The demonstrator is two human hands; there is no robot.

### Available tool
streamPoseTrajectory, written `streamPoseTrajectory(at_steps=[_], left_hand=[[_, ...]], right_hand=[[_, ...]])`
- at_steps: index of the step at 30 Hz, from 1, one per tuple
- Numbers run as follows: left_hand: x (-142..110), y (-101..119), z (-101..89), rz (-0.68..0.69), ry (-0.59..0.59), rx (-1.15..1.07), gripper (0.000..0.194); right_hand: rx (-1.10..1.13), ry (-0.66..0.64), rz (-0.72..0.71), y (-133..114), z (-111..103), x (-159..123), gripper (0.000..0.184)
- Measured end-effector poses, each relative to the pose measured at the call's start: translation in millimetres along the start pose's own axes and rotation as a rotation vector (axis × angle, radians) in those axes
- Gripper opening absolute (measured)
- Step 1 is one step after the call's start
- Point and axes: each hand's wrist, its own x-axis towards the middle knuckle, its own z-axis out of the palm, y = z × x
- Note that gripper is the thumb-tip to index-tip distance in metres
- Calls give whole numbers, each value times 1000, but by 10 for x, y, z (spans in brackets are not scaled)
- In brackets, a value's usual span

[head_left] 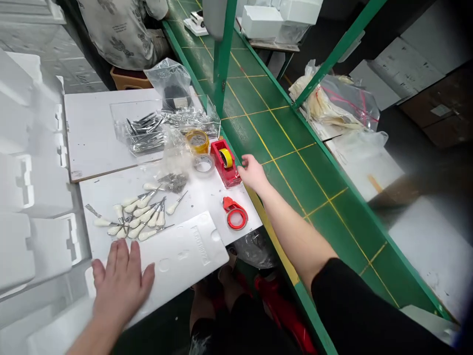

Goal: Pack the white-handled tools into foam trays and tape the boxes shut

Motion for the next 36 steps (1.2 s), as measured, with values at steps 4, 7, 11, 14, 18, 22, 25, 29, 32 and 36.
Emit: streamPoseTrajectory(at_steps=[4,7,11,14,18,22,25,29,32,36], left_hand=[[37,119,-198,-32,-81,28,81],[-4,157,-383,-92,-121,-70,74],[-201,62,-511,-329,-70,-218,67],[-349,-20,-435,-399,-87,-239,62],[-431,-39,-310,-364,-20,-303,55],[-473,-38,-302,-351,41,-445,53],[-508,-68,-319,-368,78,-556,51],[-521,-117,-383,-365,56,-646,52],[-497,-145,-445,-384,-56,-729,47],[-483,-169,-458,-420,-67,-795,39]], right_hand=[[50,35,-285,-581,86,-166,42],[223,-161,-471,-895,147,-869,40],[251,-480,-553,-1145,459,-1766,33],[137,-609,-647,-1433,849,-2091,29],[-48,-602,-738,-1829,1369,-2165,27],[-171,-635,-806,-1954,1696,-2115,22],[-126,-704,-763,-1947,1746,-2048,29],[35,-806,-785,-1986,1617,-1954,24],[120,-860,-808,-2026,1499,-1959,21],[109,-828,-759,-2044,1449,-2056,24]])
